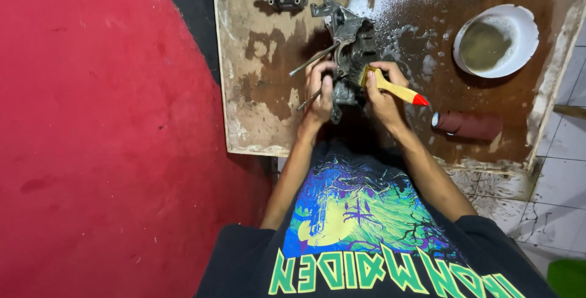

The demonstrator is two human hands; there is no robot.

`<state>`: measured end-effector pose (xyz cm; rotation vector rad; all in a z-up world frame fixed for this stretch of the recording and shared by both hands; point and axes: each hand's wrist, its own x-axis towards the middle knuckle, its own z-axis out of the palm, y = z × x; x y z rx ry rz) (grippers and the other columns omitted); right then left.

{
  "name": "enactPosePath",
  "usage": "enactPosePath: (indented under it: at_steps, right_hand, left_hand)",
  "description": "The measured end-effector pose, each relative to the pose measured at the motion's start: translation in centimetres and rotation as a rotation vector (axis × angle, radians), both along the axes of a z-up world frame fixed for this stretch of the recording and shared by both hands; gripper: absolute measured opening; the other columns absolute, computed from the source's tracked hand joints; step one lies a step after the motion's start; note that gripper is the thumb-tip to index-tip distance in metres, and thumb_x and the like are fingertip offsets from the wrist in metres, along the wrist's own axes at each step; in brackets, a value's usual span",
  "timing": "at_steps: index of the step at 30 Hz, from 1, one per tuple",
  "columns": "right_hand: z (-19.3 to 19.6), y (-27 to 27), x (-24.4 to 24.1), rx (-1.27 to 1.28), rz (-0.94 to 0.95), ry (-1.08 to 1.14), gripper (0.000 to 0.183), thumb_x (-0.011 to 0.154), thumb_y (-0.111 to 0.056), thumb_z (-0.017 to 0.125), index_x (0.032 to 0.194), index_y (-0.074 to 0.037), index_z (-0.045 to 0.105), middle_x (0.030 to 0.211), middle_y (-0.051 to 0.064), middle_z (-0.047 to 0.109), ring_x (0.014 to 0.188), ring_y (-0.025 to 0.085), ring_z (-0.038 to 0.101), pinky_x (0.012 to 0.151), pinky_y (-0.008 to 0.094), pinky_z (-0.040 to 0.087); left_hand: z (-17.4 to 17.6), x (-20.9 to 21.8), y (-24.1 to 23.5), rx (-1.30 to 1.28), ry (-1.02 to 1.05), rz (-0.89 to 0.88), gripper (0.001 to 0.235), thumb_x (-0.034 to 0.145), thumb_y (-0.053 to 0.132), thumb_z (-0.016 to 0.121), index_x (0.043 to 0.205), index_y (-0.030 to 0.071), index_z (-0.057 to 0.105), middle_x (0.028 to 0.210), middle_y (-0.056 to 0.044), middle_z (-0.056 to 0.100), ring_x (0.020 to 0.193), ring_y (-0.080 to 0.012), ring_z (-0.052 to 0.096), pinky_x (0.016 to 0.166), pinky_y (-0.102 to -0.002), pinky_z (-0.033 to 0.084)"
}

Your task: Cleaning a motorcycle engine crankcase component using a brush and cleaning solution.

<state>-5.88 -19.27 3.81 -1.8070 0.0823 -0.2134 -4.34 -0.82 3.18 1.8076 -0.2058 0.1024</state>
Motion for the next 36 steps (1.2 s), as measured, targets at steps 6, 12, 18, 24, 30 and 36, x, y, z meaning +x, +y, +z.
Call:
enactPosePath:
  at_steps: [6, 12, 18, 24, 30, 36]
  right_hand:
    - [1.3, -1.1, 1.1, -0.146, -0.021, -0.088, 0.013, 0.104, -0.008, 0.068, 0.113, 0.001, 0.066, 0.097, 0.011, 0.069, 0.088, 0.018, 0.066, 0.08, 0.032, 0.053]
    - [1.5, -2.6, 1.9, -0.152, 0.03, -0.047, 0.013, 0.102, -0.007, 0.067, 0.113, 0.0, 0.067, 0.093, 0.01, 0.068, 0.083, 0.018, 0.065, 0.075, 0.031, 0.052]
    - [0.2, -3.5, 2.2, -0.179, 0.041, -0.075, 0.013, 0.102, -0.008, 0.068, 0.112, 0.001, 0.066, 0.096, 0.014, 0.07, 0.086, 0.022, 0.067, 0.076, 0.035, 0.053]
    - [4.0, -1.0, -1.1, -0.243, 0.075, -0.103, 0.013, 0.103, -0.008, 0.066, 0.11, 0.003, 0.064, 0.098, 0.018, 0.068, 0.089, 0.028, 0.068, 0.08, 0.038, 0.053]
    - [3.6, -2.7, 0.2, -0.144, 0.111, 0.151, 0.014, 0.097, -0.008, 0.066, 0.104, 0.004, 0.065, 0.088, 0.017, 0.068, 0.08, 0.03, 0.067, 0.071, 0.038, 0.052]
    - [-1.0, -2.4, -0.1, -0.311, 0.037, -0.082, 0.009, 0.1, -0.004, 0.064, 0.104, 0.003, 0.064, 0.091, 0.017, 0.067, 0.084, 0.027, 0.066, 0.077, 0.038, 0.052]
  left_hand:
    - [-8.7, -0.9, -1.7, -0.586, 0.109, -0.009, 0.028, 0.112, 0.027, 0.056, 0.095, 0.005, 0.049, 0.081, -0.009, 0.053, 0.076, -0.0191, 0.051, 0.074, -0.034, 0.048]
    - [8.9, 4.6, -4.3, -0.265, -0.218, 0.229, 0.06, 0.091, 0.033, 0.064, 0.124, -0.005, 0.033, 0.113, -0.024, 0.046, 0.1, -0.0305, 0.052, 0.089, -0.042, 0.046]
    - [6.6, 7.6, -3.0, -0.109, -0.546, -0.255, 0.045, 0.091, 0.039, 0.061, 0.109, 0.001, 0.045, 0.096, -0.017, 0.051, 0.093, -0.0346, 0.054, 0.103, -0.049, 0.04]
    - [0.3, 8.4, -5.5, -0.146, -0.536, -0.275, 0.05, 0.094, 0.048, 0.059, 0.102, 0.002, 0.042, 0.086, -0.01, 0.038, 0.077, -0.0246, 0.046, 0.07, -0.041, 0.042]
    - [0.2, 8.5, -5.6, -0.143, -0.493, -0.288, 0.05, 0.094, 0.052, 0.058, 0.095, 0.005, 0.039, 0.084, -0.009, 0.036, 0.074, -0.0233, 0.04, 0.066, -0.04, 0.038]
    - [-0.3, 9.7, -7.1, -0.087, -0.512, -0.29, 0.057, 0.091, 0.059, 0.056, 0.094, 0.005, 0.039, 0.083, -0.009, 0.036, 0.073, -0.0228, 0.04, 0.066, -0.04, 0.037]
